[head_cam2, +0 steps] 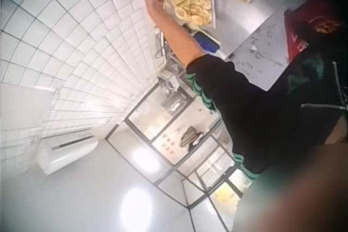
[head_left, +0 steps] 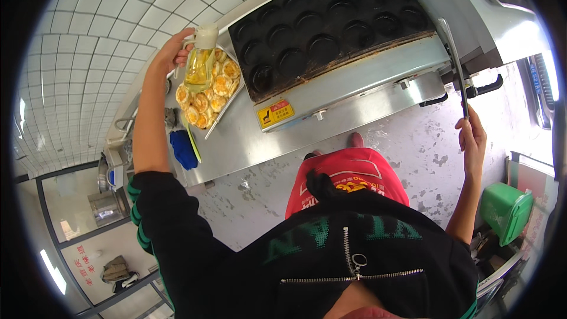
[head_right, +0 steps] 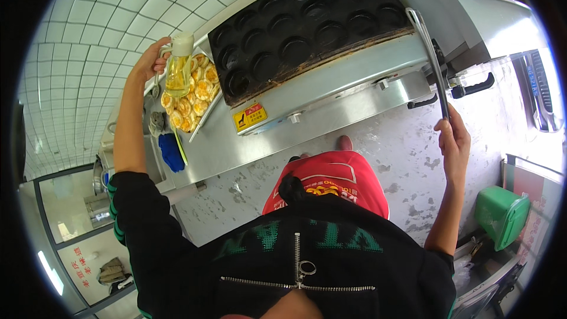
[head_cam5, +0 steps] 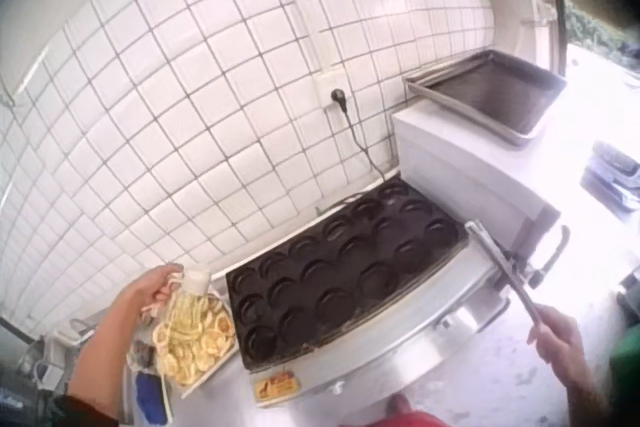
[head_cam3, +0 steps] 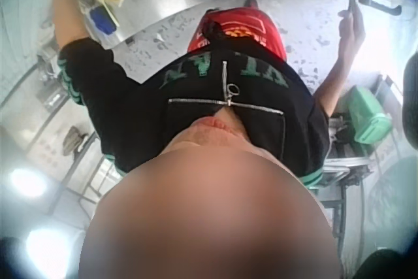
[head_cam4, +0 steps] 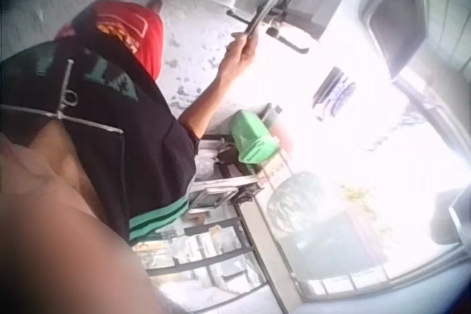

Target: The person pours oil into a takoyaki pan, moves a tray of cooked takoyaki, and cleans the stainless steel counter and sink area with cloths. The person then walks toward the dining area.

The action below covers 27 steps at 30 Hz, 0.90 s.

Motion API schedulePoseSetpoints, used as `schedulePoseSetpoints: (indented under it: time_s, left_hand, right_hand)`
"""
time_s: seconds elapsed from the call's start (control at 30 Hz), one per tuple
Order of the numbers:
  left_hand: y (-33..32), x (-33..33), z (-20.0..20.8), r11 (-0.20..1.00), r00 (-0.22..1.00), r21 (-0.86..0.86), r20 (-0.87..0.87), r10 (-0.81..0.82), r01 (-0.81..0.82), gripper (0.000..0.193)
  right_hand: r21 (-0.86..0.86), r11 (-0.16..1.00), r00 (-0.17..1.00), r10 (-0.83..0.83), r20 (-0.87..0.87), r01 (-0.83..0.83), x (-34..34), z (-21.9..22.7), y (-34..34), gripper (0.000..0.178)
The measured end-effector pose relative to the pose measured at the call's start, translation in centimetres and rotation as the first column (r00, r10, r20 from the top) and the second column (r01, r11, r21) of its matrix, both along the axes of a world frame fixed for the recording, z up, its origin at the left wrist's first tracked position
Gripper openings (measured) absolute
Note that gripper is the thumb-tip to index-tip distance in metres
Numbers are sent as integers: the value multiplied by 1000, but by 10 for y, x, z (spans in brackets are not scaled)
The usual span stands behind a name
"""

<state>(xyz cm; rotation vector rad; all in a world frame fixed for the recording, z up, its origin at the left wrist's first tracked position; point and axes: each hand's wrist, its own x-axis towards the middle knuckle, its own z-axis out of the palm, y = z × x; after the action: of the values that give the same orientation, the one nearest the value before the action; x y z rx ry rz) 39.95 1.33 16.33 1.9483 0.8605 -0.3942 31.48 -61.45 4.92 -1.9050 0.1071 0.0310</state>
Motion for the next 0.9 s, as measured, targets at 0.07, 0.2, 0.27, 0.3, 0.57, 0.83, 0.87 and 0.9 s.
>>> schedulePoseSetpoints:
  time_s: [0.07,0.2,0.27,0.3,0.57,0.83,0.87,0.9]
  left_hand:
    - [-4,22,-8,997,999,80,-39,6,-3,40]
    - [-9,52,-20,977,995,193,-38,-87,93,41]
    - [-10,63,-21,984,998,164,-26,-65,69,42]
    - [-10,67,-22,986,997,147,-36,-69,74,42]
    - [-12,80,-28,951,968,189,-99,-231,247,42]
    - [-11,76,-27,932,949,181,-102,-299,314,43]
    - [-12,75,-29,923,945,206,-96,-312,326,43]
    - [-12,75,-29,913,941,231,-90,-325,337,43]
  right_hand:
    - [17,999,999,-51,15,51,-4,0,-18,39]
    - [13,982,982,-190,14,189,-19,-1,-35,39]
    - [4,968,968,-251,28,250,-28,-4,-35,37]
    - [44,970,970,-242,21,241,-33,-5,-34,37]
    - [61,949,948,-313,54,310,-67,-9,-19,37]
    - [82,936,933,-349,89,342,-91,-5,-10,37]
    - [78,935,931,-353,93,347,-93,-5,-9,37]
    - [77,935,930,-353,99,346,-95,-5,-9,37]
